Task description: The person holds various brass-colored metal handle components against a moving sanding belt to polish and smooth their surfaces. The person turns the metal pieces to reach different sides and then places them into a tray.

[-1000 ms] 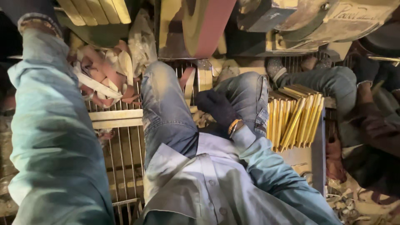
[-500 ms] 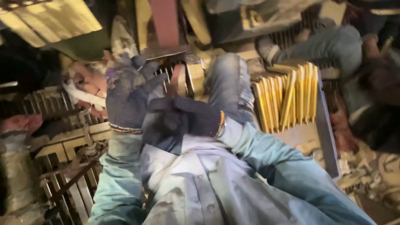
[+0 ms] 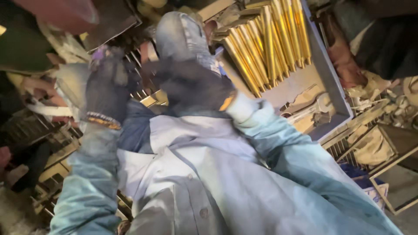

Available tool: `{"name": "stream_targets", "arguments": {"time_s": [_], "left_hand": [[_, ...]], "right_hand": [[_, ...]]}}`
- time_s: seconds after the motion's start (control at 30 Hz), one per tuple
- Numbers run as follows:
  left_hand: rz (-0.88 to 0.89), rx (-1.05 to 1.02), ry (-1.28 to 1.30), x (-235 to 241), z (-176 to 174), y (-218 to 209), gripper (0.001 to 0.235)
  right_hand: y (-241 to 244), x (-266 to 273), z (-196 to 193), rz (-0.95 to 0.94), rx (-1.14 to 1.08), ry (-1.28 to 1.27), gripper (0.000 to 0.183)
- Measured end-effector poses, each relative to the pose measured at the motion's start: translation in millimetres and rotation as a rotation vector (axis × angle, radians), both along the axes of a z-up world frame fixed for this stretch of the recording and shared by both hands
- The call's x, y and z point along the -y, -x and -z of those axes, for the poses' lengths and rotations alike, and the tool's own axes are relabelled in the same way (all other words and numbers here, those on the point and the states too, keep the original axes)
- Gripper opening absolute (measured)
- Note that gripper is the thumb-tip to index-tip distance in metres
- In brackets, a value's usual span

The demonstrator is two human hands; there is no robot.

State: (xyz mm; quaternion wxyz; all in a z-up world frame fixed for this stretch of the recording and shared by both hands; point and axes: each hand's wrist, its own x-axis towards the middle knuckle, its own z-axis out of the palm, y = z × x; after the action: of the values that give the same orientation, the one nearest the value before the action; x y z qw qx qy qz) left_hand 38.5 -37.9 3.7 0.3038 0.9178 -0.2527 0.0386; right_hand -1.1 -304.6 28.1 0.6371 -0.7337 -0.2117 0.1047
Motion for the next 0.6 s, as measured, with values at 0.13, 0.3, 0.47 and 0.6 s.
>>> {"name": "stream_targets", "arguments": {"time_s": [0.13, 0.3, 0.47, 0.6], "left_hand": [[-0.461, -0.992, 1.08, 4.7, 15.9, 8.9, 0.025], [0.078, -0.12, 0.006, 2.0, -2.1, 3.5, 0.006], [-0.059, -0.467, 0.326, 15.1, -1.3, 2.6, 0.016], [-0.055, -0.556, 0.398, 11.2, 7.6, 3.5, 0.02]], "right_hand": [[12.2, 100.5, 61.5, 0.691, -0.117, 0.222, 0.034], [42.0, 189.8, 134.2, 1.216, 0.173, 0.848, 0.039], [50.9, 163.1, 162.1, 0.99, -0.078, 0.729, 0.027], [44.6, 98.4, 160.2, 0.852, -0.067, 0.78, 0.045]]}}
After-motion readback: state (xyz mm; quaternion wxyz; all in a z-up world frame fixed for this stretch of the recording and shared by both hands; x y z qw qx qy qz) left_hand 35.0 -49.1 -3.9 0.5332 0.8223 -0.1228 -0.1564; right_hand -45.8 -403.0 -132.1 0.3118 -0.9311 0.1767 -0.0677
